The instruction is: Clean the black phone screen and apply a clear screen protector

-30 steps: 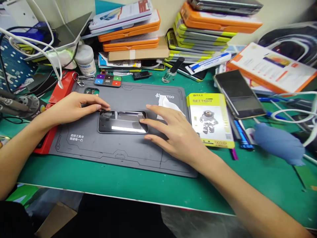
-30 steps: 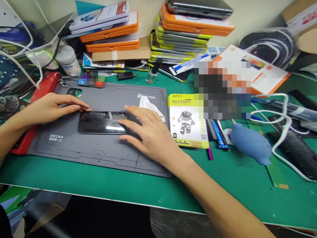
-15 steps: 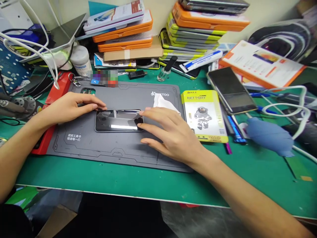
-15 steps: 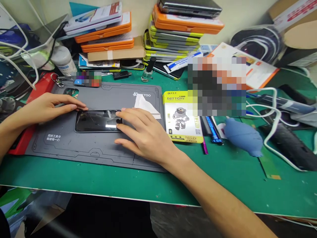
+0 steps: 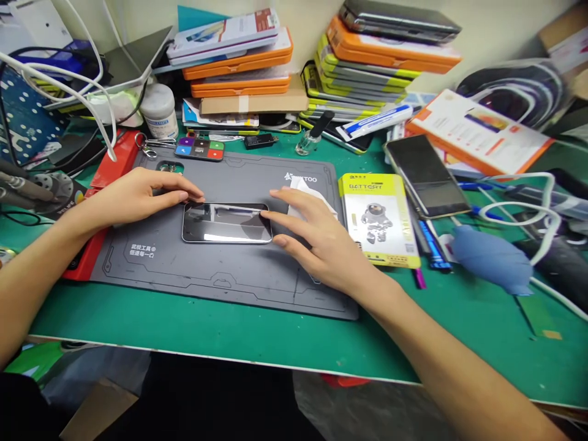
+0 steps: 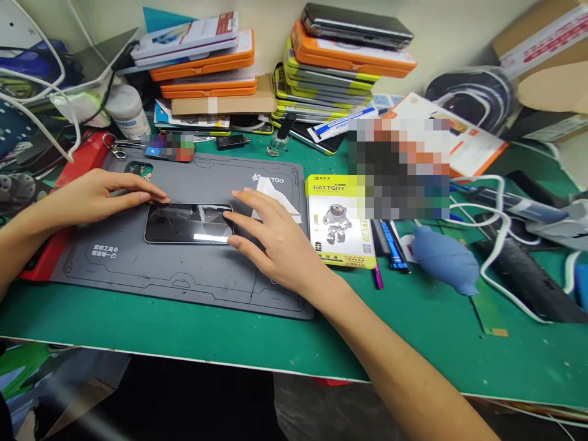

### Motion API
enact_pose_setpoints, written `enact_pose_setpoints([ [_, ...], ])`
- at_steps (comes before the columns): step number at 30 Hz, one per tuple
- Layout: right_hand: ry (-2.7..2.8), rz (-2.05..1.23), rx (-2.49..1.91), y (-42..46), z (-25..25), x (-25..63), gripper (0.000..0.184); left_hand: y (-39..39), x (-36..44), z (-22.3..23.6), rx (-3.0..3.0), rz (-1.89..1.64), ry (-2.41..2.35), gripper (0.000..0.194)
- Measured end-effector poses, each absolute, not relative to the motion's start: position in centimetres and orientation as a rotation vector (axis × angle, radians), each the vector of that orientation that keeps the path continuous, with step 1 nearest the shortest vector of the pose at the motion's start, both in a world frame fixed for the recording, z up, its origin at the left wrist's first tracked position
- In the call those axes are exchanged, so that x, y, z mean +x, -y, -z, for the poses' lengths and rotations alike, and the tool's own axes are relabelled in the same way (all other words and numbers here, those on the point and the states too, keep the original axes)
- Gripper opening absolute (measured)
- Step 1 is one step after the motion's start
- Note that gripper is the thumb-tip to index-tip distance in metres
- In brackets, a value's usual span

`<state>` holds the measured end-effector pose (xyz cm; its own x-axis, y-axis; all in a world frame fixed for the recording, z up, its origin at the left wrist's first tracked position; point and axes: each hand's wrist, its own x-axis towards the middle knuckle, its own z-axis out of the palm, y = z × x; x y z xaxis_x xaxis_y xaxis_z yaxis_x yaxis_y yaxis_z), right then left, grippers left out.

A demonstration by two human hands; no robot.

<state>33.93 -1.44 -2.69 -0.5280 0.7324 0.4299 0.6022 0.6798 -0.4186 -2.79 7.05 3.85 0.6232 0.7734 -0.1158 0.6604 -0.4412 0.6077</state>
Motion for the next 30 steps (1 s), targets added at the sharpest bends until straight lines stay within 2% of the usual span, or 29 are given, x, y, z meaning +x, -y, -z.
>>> enact_pose_setpoints([
  [7,2.295,-0.195,-0.857,1.7,2.2,34.0,0.027,-6.9,-2.7,-3.8,2.2,-0.256,-1.149,0.046],
  [30,2.321,-0.309,-0.664,1.7,1.1,35.3,0.028,-6.7,-2.6,-3.9,2.245,-0.228,-1.115,0.044],
])
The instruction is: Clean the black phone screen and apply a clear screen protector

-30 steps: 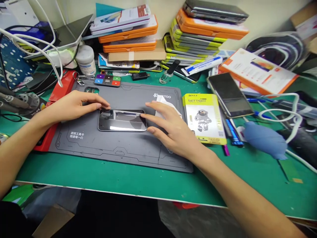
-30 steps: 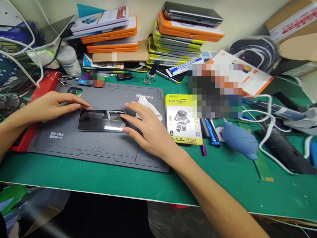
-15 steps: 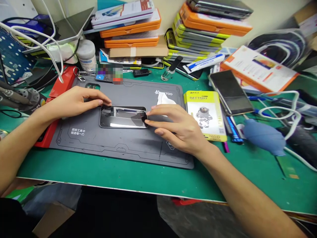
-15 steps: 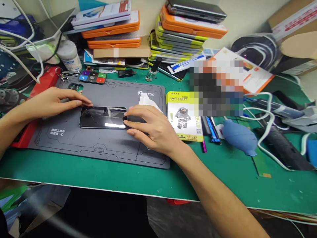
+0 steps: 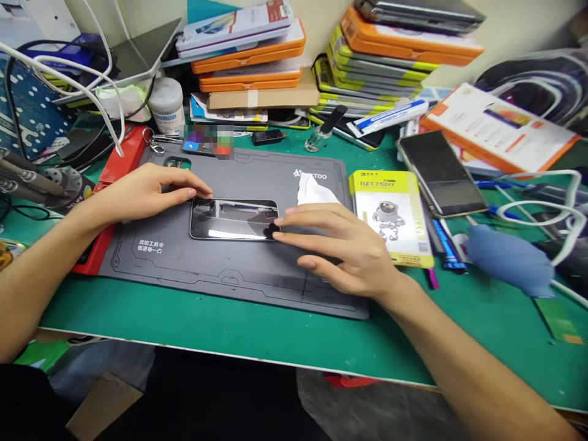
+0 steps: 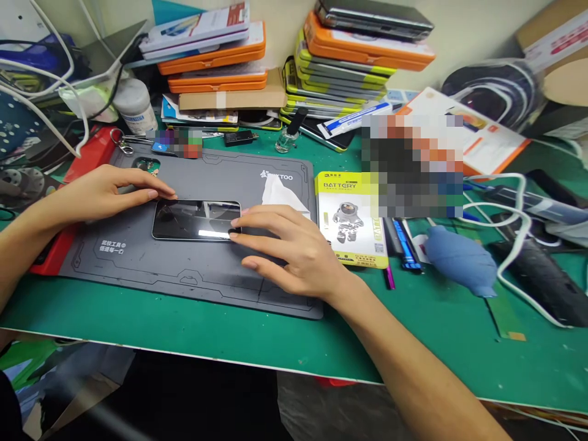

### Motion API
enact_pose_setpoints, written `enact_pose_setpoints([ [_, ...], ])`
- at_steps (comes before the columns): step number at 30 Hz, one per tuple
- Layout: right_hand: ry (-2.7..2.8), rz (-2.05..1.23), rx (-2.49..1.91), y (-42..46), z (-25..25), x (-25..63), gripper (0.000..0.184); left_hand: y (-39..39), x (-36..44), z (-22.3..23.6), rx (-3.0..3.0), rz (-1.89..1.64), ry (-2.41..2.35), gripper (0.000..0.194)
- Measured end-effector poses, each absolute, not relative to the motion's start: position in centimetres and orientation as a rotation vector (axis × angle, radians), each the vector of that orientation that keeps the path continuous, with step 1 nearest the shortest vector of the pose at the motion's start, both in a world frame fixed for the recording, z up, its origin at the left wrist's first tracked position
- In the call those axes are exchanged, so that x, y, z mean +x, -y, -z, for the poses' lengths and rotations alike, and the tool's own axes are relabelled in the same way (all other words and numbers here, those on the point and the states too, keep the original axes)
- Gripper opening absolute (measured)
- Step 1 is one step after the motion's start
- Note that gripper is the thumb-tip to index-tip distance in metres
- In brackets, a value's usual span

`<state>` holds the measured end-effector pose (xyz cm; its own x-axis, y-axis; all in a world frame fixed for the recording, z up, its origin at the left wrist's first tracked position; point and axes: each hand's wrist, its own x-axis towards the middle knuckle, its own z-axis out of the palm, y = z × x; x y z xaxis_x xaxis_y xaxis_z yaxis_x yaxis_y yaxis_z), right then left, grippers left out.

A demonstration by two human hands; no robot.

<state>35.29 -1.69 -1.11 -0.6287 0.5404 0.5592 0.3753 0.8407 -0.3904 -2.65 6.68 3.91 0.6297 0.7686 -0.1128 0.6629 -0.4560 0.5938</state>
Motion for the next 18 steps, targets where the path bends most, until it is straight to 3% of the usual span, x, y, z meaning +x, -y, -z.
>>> enact_pose_setpoints([
  [18,2.407,-0.389,-0.768,1.3,2.3,35.2,0.03,-6.5,-2.7,-3.9,2.228,-0.257,-1.067,0.038],
])
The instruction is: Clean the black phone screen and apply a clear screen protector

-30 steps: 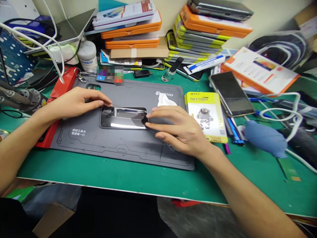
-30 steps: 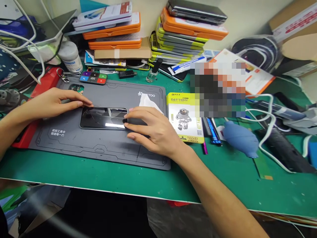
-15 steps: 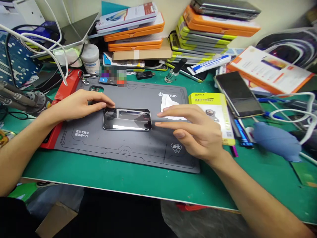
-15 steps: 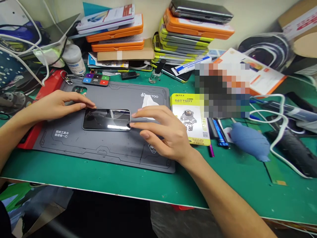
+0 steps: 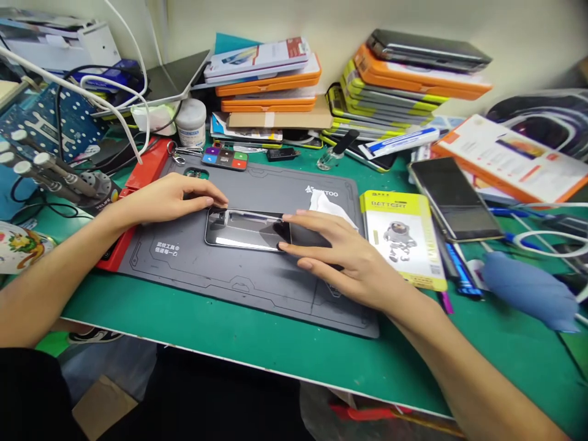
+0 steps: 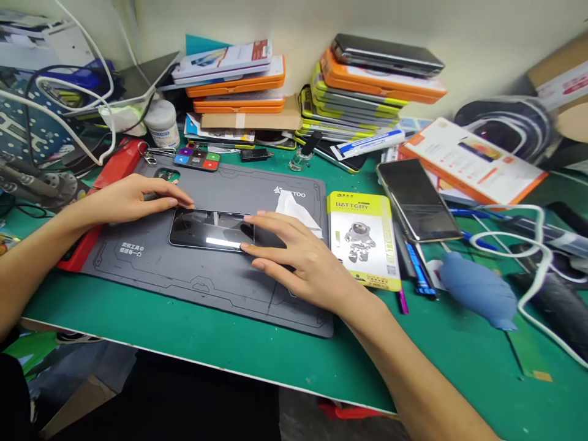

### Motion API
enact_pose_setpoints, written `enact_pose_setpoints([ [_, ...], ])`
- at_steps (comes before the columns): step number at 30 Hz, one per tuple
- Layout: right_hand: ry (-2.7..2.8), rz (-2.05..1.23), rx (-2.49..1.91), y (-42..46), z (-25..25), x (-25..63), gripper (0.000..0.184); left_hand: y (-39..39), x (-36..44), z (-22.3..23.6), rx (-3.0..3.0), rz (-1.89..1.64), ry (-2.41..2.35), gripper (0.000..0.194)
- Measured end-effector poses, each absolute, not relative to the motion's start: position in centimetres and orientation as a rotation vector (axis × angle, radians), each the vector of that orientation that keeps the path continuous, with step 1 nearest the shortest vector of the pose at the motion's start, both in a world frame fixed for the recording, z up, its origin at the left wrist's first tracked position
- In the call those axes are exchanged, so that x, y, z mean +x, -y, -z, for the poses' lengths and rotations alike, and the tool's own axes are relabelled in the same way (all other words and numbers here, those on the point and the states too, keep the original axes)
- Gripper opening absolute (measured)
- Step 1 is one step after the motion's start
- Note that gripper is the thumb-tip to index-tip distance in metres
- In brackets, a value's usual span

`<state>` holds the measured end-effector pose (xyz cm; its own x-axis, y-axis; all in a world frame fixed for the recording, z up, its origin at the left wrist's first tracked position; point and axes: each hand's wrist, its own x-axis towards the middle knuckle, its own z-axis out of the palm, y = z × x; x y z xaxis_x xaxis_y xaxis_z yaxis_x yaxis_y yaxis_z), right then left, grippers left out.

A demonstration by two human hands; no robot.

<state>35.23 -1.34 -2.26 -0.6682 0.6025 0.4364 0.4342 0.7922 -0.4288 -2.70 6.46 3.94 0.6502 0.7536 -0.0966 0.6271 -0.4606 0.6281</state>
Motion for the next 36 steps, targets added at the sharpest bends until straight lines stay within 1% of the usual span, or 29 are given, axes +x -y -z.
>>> enact_pose_setpoints([
  [8,2.452,-0.368,-0.815,1.7,1.1,35.2,0.03,-6.8,-3.1,-3.7,2.219,-0.227,-1.026,0.041],
  [11,2.463,-0.33,-0.801,1.9,0.9,35.2,0.028,-7.2,-3.5,-3.3,2.22,-0.167,-0.979,0.049],
  [15,2.484,-0.297,-0.795,2.2,0.8,35.2,0.027,-7.4,-3.7,-3.1,2.227,-0.113,-0.927,0.066],
  [20,2.515,-0.332,-0.75,2.7,1.1,35.0,0.038,-6.6,-3.0,-3.2,2.24,-0.113,-0.926,0.082],
  [27,2.566,-0.355,-0.78,2.7,1.8,35.0,0.05,-6.2,-2.4,-2.9,2.385,-0.079,-0.895,0.081],
  [36,2.564,-0.37,-0.753,2.7,2.0,33.9,0.058,-5.5,-1.7,-2.9,2.5,-0.082,-0.928,0.077],
])
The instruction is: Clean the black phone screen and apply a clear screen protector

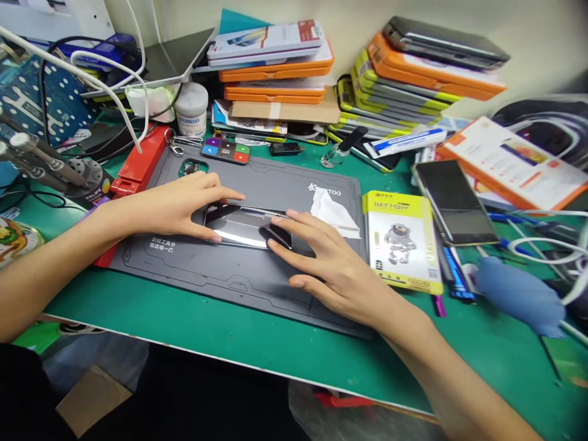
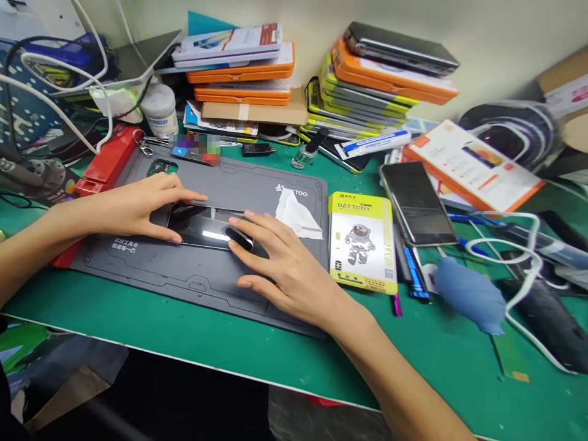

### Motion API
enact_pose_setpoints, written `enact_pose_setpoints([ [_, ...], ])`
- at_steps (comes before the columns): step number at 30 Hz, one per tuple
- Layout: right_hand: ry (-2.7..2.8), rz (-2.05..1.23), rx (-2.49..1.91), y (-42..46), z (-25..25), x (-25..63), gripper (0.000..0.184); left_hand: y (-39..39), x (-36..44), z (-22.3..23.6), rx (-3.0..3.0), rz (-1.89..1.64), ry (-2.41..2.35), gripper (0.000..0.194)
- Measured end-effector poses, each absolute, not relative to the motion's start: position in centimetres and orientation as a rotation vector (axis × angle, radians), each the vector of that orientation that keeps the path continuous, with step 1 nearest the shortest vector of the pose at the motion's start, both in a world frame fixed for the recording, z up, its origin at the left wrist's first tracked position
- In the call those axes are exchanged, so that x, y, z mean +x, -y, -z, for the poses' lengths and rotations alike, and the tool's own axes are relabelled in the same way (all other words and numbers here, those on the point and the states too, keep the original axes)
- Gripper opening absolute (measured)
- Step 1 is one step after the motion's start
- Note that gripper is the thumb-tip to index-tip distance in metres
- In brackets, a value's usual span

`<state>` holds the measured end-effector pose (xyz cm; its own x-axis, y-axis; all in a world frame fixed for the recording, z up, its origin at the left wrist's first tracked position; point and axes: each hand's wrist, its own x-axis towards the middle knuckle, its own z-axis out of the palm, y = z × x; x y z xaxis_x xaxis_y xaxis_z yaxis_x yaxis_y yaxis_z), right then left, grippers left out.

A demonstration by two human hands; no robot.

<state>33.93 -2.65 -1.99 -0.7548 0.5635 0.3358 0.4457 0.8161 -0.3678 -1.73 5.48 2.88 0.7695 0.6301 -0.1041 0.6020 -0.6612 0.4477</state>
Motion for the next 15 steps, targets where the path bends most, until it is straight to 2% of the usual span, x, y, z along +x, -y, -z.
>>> enact_pose_setpoints([
  [6,2.611,-0.356,-0.74,2.7,1.6,33.1,0.066,-5.3,-1.5,-2.4,2.565,-0.104,-0.961,0.081],
  [15,2.619,-0.415,-0.769,2.4,1.6,32.6,0.063,-5.0,-0.8,-2.4,2.607,-0.11,-0.992,0.079],
])
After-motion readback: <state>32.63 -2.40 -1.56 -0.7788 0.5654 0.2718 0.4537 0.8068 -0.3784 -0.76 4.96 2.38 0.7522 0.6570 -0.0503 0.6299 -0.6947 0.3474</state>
